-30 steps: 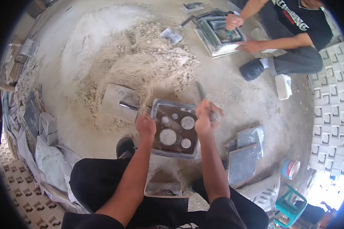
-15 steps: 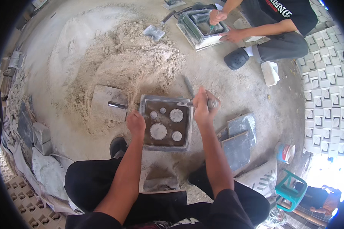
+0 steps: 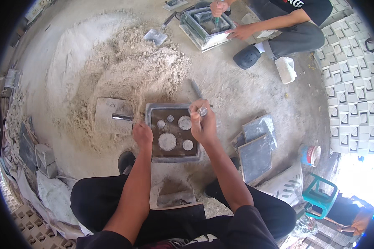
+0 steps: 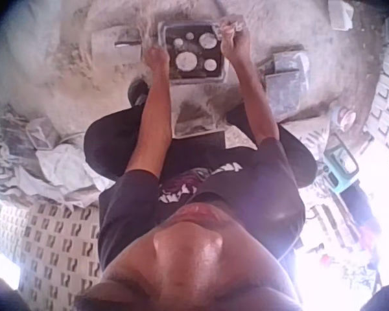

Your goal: The person uses a mold to manufacture blocks by hand, filling the mold with sand from a large pile, packing it down with a tool, and leveling the surface.

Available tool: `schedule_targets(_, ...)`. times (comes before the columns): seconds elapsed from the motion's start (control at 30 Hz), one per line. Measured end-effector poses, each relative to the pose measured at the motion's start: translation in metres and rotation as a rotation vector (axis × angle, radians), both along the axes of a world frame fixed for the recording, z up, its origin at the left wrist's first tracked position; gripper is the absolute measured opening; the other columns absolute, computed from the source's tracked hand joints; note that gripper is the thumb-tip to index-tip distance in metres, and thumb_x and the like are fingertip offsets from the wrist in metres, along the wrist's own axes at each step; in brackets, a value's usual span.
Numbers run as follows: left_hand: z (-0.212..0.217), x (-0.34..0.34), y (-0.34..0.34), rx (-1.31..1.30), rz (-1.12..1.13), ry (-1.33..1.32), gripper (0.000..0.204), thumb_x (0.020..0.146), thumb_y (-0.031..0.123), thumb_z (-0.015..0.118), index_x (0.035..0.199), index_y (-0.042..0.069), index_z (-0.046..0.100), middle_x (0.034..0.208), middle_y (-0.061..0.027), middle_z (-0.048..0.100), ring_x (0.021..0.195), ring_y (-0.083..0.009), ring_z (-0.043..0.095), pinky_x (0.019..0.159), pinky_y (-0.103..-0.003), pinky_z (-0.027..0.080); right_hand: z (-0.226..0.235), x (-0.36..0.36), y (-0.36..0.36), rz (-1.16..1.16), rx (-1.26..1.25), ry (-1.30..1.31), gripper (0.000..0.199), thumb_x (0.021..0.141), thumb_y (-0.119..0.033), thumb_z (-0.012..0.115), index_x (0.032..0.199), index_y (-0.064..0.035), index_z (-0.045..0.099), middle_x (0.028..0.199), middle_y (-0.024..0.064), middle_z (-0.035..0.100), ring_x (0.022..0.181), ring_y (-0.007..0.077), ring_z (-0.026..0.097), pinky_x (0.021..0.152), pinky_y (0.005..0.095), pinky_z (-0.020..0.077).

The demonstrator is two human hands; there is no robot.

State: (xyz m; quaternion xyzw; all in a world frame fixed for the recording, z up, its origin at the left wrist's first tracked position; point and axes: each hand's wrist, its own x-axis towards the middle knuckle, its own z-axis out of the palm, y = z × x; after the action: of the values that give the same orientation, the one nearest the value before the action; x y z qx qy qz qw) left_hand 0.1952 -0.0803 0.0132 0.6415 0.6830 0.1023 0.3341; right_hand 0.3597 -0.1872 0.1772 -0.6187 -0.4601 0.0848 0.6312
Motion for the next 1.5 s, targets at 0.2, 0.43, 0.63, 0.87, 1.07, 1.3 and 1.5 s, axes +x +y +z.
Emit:
schedule_targets(0.2, -0.002, -0.003, -0.002, -0.002, 0.007, 0.01, 0.051, 0.098, 0.035, 0.026, 0.107, -0.001, 0.062, 0.111, -0.0216, 0.06, 0.109, -0.0393, 0.052, 0.092, -0.053, 0.038, -0.01, 0.014, -0.012, -0.123, -0.175, -0.01, 0.014, 0.091, -0.015, 0.056, 0.088, -0.0041, 0.048, 0.073, 0.0067, 0.054, 0.064, 0.0135, 0.049, 0.061, 0.0289, 0.0435)
schedule_targets(0.43, 0.002, 0.0, -0.003, -0.01, 0.015, 0.013, 0.051, 0.098, 0.033, 0.027, 0.103, -0.002, 0.063, 0.109, -0.0213, 0.061, 0.105, -0.0402, 0.053, 0.09, -0.054, 0.039, -0.015, 0.027, 0.0, -0.207, -0.25, 0.024, 0.017, 0.089, -0.013, 0.06, 0.078, -0.0028, 0.052, 0.066, 0.0083, 0.053, 0.059, 0.0096, 0.048, 0.054, 0.027, 0.0412)
schedule_targets(0.63, 0.004, 0.003, -0.003, -0.035, -0.006, 0.002, 0.05, 0.097, 0.033, 0.029, 0.101, -0.002, 0.064, 0.106, -0.0221, 0.061, 0.103, -0.0406, 0.054, 0.089, -0.052, 0.041, -0.023, 0.024, 0.003, -0.336, -0.218, -0.068, 0.034, 0.097, -0.021, 0.051, 0.066, -0.0073, 0.045, 0.057, -0.0051, 0.045, 0.05, 0.0033, 0.039, 0.043, 0.0229, 0.0293)
schedule_targets(0.87, 0.013, 0.004, -0.002, 0.154, -0.103, -0.037, 0.053, 0.095, 0.045, 0.036, 0.105, 0.0, 0.062, 0.105, -0.0213, 0.062, 0.102, -0.0385, 0.056, 0.088, -0.05, 0.041, 0.0, 0.015, -0.005, -0.445, -0.192, 0.09, 0.044, 0.096, -0.027, 0.053, 0.059, -0.0055, 0.042, 0.052, -0.0052, 0.038, 0.051, 0.0043, 0.033, 0.044, 0.0276, 0.0264)
schedule_targets(1.07, 0.017, 0.006, -0.004, 0.305, -0.241, 0.018, 0.046, 0.094, 0.042, 0.044, 0.115, 0.003, 0.056, 0.108, -0.0183, 0.061, 0.103, -0.0361, 0.056, 0.089, -0.048, 0.041, 0.011, 0.006, -0.016, -0.456, -0.204, 0.299, 0.043, 0.097, -0.025, 0.051, 0.06, -0.0035, 0.045, 0.053, -0.004, 0.038, 0.054, 0.004, 0.034, 0.045, 0.0273, 0.0271)
schedule_targets(1.3, 0.017, 0.007, -0.008, 0.406, -0.38, 0.065, 0.044, 0.095, 0.033, 0.044, 0.131, 0.007, 0.044, 0.109, -0.0154, 0.06, 0.104, -0.0323, 0.056, 0.091, -0.046, 0.04, 0.022, -0.006, -0.013, -0.495, -0.243, 0.218, 0.043, 0.097, -0.025, 0.051, 0.061, -0.0019, 0.045, 0.052, -0.0024, 0.041, 0.054, 0.0051, 0.035, 0.045, 0.0284, 0.0277)
schedule_targets(1.5, 0.02, 0.014, -0.006, 0.556, -0.472, 0.066, 0.055, 0.095, 0.028, 0.044, 0.145, 0.014, 0.026, 0.105, -0.0127, 0.06, 0.102, -0.0292, 0.056, 0.092, -0.046, 0.039, -0.007, 0.001, -0.016, -0.55, -0.29, 0.121, 0.045, 0.097, -0.028, 0.05, 0.06, -0.0033, 0.046, 0.051, -0.0036, 0.038, 0.051, 0.0045, 0.033, 0.044, 0.0273, 0.0258)
